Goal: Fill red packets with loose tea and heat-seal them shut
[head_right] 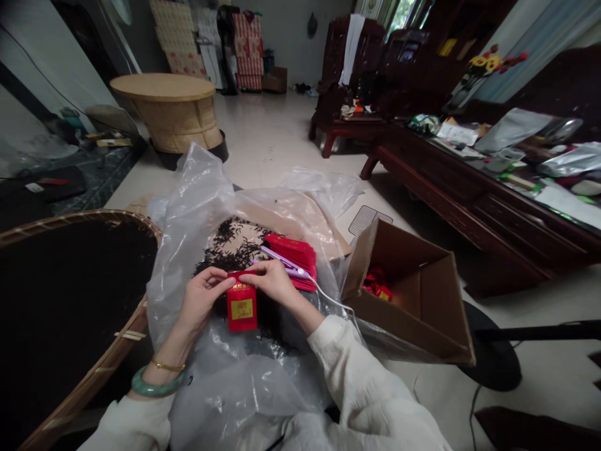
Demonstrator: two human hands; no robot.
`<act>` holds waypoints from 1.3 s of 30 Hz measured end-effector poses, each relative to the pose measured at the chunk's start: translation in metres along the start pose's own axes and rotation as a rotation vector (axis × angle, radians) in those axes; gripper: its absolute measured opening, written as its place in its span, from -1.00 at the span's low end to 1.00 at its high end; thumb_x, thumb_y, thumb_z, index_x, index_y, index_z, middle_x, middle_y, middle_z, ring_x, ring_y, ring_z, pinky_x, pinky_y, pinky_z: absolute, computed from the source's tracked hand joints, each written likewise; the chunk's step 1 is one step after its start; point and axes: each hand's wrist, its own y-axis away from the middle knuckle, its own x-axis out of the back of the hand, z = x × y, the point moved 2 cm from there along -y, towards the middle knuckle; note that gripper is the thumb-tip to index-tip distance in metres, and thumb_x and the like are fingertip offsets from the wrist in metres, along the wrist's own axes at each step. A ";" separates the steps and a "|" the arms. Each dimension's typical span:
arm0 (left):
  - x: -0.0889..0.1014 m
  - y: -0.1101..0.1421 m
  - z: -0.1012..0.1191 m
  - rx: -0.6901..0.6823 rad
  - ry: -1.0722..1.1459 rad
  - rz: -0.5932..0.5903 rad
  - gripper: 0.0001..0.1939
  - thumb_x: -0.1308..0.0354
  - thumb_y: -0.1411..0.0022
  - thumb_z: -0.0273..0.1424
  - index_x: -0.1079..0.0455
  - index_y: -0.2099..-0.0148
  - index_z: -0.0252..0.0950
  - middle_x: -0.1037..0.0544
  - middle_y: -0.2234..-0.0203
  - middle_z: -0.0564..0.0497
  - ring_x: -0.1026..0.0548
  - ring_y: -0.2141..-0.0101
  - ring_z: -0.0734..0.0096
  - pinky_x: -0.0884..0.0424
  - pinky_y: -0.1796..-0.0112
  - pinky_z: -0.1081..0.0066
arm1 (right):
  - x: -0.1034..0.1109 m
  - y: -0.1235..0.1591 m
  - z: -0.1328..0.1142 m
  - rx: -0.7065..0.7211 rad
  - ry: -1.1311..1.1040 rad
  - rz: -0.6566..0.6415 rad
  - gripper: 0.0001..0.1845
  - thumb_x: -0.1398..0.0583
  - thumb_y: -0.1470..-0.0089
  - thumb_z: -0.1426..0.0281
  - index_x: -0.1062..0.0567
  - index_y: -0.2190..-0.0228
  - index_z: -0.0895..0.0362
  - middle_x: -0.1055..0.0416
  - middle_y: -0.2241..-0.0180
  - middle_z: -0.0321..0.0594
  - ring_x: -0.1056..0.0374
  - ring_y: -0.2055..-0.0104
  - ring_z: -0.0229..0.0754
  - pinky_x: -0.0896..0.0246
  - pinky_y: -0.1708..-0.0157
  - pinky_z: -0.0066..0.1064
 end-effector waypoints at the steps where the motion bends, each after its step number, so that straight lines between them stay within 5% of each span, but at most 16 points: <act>1: -0.001 0.000 0.000 0.012 0.027 -0.006 -0.59 -0.42 0.20 -0.23 -0.40 0.32 -0.31 -0.48 0.63 0.16 -0.42 0.58 0.53 -0.33 0.48 0.52 | 0.000 0.000 0.000 -0.002 0.004 -0.004 -0.75 -0.38 0.21 0.21 -0.64 0.52 0.15 -0.51 0.54 -0.27 -0.35 0.51 -0.23 -0.23 0.49 -0.42; 5: -0.008 0.004 0.002 0.109 0.184 -0.078 -0.42 -0.42 0.17 -0.29 -0.37 0.07 -0.32 -0.52 0.55 0.17 -0.48 0.53 0.53 -0.37 0.43 0.53 | -0.002 -0.002 0.003 0.017 0.019 0.017 -0.77 -0.37 0.19 0.23 -0.62 0.52 0.16 -0.51 0.54 -0.28 -0.36 0.50 -0.23 -0.24 0.47 -0.43; 10: -0.020 0.012 -0.005 0.362 0.250 -0.323 -0.47 -0.48 0.22 -0.27 -0.44 0.17 -0.35 -0.61 0.45 -0.01 -0.60 0.43 0.28 -0.50 0.32 0.33 | -0.006 -0.001 0.006 0.028 0.052 0.060 -0.78 -0.34 0.14 0.24 -0.62 0.50 0.16 -0.50 0.55 -0.27 -0.36 0.52 -0.22 -0.23 0.51 -0.43; 15: -0.020 0.012 -0.014 0.438 0.251 -0.283 -0.48 -0.52 0.27 -0.35 -0.46 0.20 -0.37 -0.65 0.43 -0.07 -0.63 0.43 0.22 -0.55 0.34 0.31 | -0.001 -0.005 0.005 0.079 0.159 0.054 -0.78 -0.30 0.03 0.24 -0.62 0.44 0.15 -0.54 0.47 -0.22 -0.41 0.45 -0.16 -0.29 0.42 -0.37; 20: -0.015 0.008 -0.014 0.450 0.256 -0.195 -0.50 -0.50 0.22 -0.41 -0.47 0.18 -0.38 -0.67 0.30 -0.16 -0.65 0.42 0.22 -0.56 0.36 0.34 | 0.032 -0.008 0.003 0.254 0.756 0.236 -0.72 -0.23 -0.13 0.31 -0.57 0.12 0.12 -0.53 0.13 -0.06 -0.35 0.05 0.00 -0.23 0.01 -0.16; 24: -0.015 0.009 -0.012 0.443 0.269 -0.167 -0.51 -0.51 0.24 -0.43 -0.49 0.19 -0.38 -0.67 0.27 -0.17 -0.65 0.42 0.22 -0.57 0.36 0.36 | 0.042 -0.004 0.015 0.150 1.265 0.140 -0.38 -0.30 -0.07 0.27 -0.36 -0.13 0.18 -0.39 -0.04 0.08 -0.24 -0.05 0.13 -0.20 0.02 -0.09; 27: -0.017 0.010 -0.011 0.447 0.283 -0.180 -0.48 -0.53 0.29 -0.39 -0.51 0.21 -0.39 -0.67 0.25 -0.17 -0.65 0.40 0.21 -0.56 0.37 0.36 | 0.039 -0.004 0.019 0.104 1.388 0.112 -0.37 -0.28 -0.09 0.26 -0.32 -0.15 0.23 -0.39 0.00 0.11 -0.24 -0.02 0.14 -0.21 0.08 -0.11; 31: -0.018 0.011 -0.010 0.417 0.291 -0.199 -0.44 -0.55 0.36 -0.32 -0.52 0.23 -0.40 -0.67 0.27 -0.18 -0.64 0.39 0.21 -0.55 0.37 0.37 | 0.042 -0.008 0.017 0.109 1.313 0.077 -0.50 -0.29 -0.08 0.28 -0.44 -0.03 0.21 -0.43 0.10 0.07 -0.29 0.05 0.08 -0.23 0.10 -0.19; 35: -0.016 0.010 -0.011 0.392 0.290 -0.194 -0.41 -0.56 0.39 -0.28 -0.53 0.24 -0.41 -0.67 0.30 -0.17 -0.63 0.40 0.26 -0.52 0.37 0.40 | 0.060 -0.010 0.005 0.125 0.881 0.067 -0.52 -0.31 -0.05 0.26 -0.48 0.00 0.16 -0.48 0.12 -0.05 -0.38 0.13 -0.04 -0.26 0.11 -0.24; 39: -0.017 0.010 -0.014 0.405 0.248 -0.224 -0.40 -0.54 0.37 -0.28 -0.52 0.22 -0.41 -0.67 0.38 -0.13 -0.62 0.41 0.24 -0.50 0.37 0.38 | 0.060 -0.002 -0.016 0.129 0.588 -0.134 -0.43 -0.36 0.03 0.19 -0.49 -0.01 0.14 -0.51 0.10 -0.12 -0.41 0.15 -0.07 -0.28 0.18 -0.29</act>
